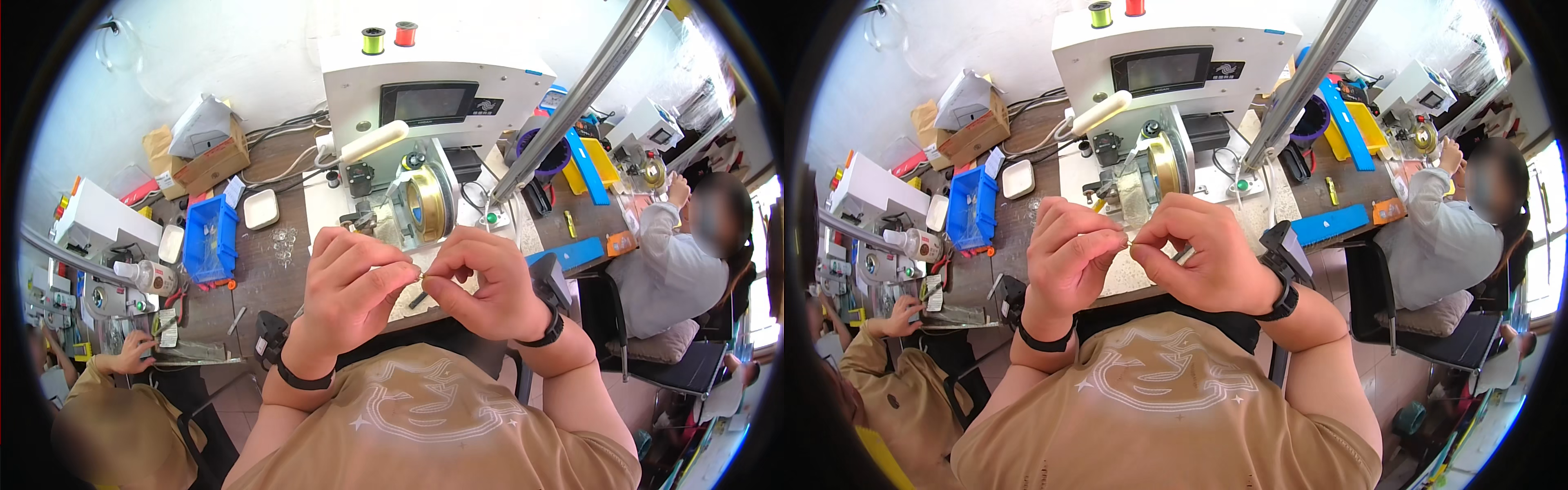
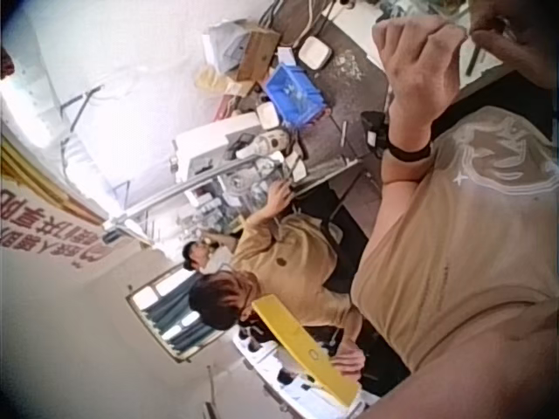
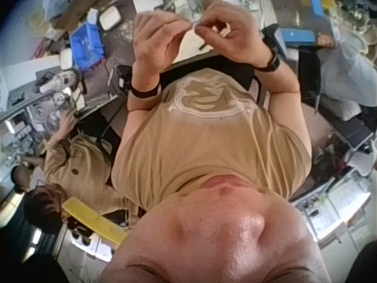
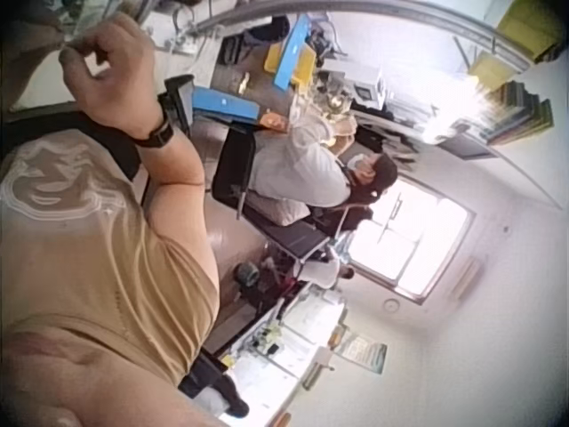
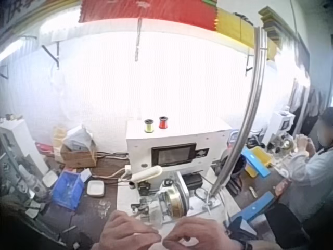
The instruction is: Using a winding machine to wind thread or wire onto a spool while measuring parts with calipers.
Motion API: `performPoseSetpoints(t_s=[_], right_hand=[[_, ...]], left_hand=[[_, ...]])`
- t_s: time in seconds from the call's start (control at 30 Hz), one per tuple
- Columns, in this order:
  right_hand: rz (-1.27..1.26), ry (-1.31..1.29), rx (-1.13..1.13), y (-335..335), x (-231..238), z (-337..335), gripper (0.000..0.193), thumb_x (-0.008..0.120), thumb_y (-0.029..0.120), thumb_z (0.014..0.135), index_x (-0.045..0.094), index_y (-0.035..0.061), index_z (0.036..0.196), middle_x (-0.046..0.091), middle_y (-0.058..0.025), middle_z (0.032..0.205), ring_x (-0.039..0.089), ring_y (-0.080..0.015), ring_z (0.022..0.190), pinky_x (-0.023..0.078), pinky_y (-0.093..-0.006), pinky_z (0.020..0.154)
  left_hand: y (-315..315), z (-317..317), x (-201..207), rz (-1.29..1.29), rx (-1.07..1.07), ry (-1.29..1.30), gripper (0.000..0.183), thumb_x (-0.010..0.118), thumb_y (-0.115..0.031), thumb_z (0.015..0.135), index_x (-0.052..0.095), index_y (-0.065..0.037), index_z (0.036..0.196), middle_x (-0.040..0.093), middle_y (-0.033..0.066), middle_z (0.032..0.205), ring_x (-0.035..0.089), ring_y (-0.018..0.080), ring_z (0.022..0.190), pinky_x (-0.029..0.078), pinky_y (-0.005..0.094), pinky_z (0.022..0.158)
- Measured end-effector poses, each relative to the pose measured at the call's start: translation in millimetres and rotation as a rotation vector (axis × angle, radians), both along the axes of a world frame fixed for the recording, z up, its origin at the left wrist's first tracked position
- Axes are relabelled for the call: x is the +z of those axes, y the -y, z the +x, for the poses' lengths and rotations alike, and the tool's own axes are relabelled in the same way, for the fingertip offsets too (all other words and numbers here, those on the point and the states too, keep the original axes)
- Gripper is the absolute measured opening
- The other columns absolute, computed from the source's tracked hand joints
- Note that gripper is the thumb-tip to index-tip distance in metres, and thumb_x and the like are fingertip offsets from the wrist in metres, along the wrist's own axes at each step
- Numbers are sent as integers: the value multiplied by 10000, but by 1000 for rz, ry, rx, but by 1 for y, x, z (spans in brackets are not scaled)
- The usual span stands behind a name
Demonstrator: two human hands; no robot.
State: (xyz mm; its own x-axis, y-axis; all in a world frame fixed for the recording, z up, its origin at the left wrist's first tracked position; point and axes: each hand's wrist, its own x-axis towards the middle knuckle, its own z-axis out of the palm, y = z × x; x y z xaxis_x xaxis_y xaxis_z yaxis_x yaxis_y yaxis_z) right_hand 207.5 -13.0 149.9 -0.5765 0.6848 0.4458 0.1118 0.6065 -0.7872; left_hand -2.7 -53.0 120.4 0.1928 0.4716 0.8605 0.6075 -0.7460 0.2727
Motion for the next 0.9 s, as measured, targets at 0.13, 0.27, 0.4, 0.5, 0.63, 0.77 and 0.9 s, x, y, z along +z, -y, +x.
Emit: performPoseSetpoints(t_s=[0.13, 0.27, 0.4, 0.5, 0.63, 0.77, 0.9], right_hand=[[-4, 0, -3, -1, -1, 0, 66, 775, 25, 822, 713, 32, 843, 646, -57, 789, 575, -165, 634, 439, -286, 551], [-20, -4, 7, -1, -3, 1, 63, 772, 20, 823, 714, 31, 846, 645, -59, 785, 577, -167, 635, 444, -290, 554], [-22, 0, 19, -1, -3, 1, 63, 768, 11, 822, 712, 30, 844, 643, -63, 780, 595, -177, 642, 453, -294, 557], [-17, -7, 39, -1, -2, 2, 67, 761, -2, 815, 706, 30, 836, 642, -67, 775, 615, -193, 652, 462, -302, 560], [13, -1, 44, 0, -2, 3, 79, 758, -13, 799, 699, 33, 825, 638, -74, 770, 627, -208, 661, 472, -313, 565], [99, -39, 52, -1, -3, 4, 96, 756, -23, 781, 695, 39, 823, 629, -80, 772, 625, -216, 653, 476, -313, 560], [138, -38, 33, -1, -6, 4, 119, 756, -33, 759, 695, 45, 824, 621, -82, 779, 617, -228, 640, 476, -318, 549]], left_hand=[[0, 0, 0, -3, -8, 12, 166, 832, -92, 785, 703, -104, 889, 695, 1, 852, 628, 200, 747, 416, 343, 696], [-2, 1, -3, 6, -16, 16, 178, 838, -90, 781, 703, -110, 894, 695, -3, 846, 621, 196, 740, 407, 342, 691], [-3, 1, -5, 5, -21, 29, 320, 843, -15, 662, 714, -142, 926, 695, -46, 871, 622, 168, 768, 398, 316, 745], [-4, 2, -7, 9, -37, 37, 331, 844, -12, 653, 721, -141, 932, 696, -46, 873, 622, 168, 768, 400, 318, 742], [-2, 1, -8, -7, -61, 39, 322, 851, -19, 667, 727, -141, 938, 697, -46, 875, 622, 170, 766, 405, 322, 738], [-2, 0, -8, -70, -107, 76, 282, 866, -64, 711, 738, -130, 954, 701, -36, 879, 620, 179, 769, 415, 327, 736], [1, -1, -7, -202, -186, 146, 199, 858, -150, 796, 750, -108, 958, 709, -9, 880, 619, 195, 779, 422, 331, 738]])
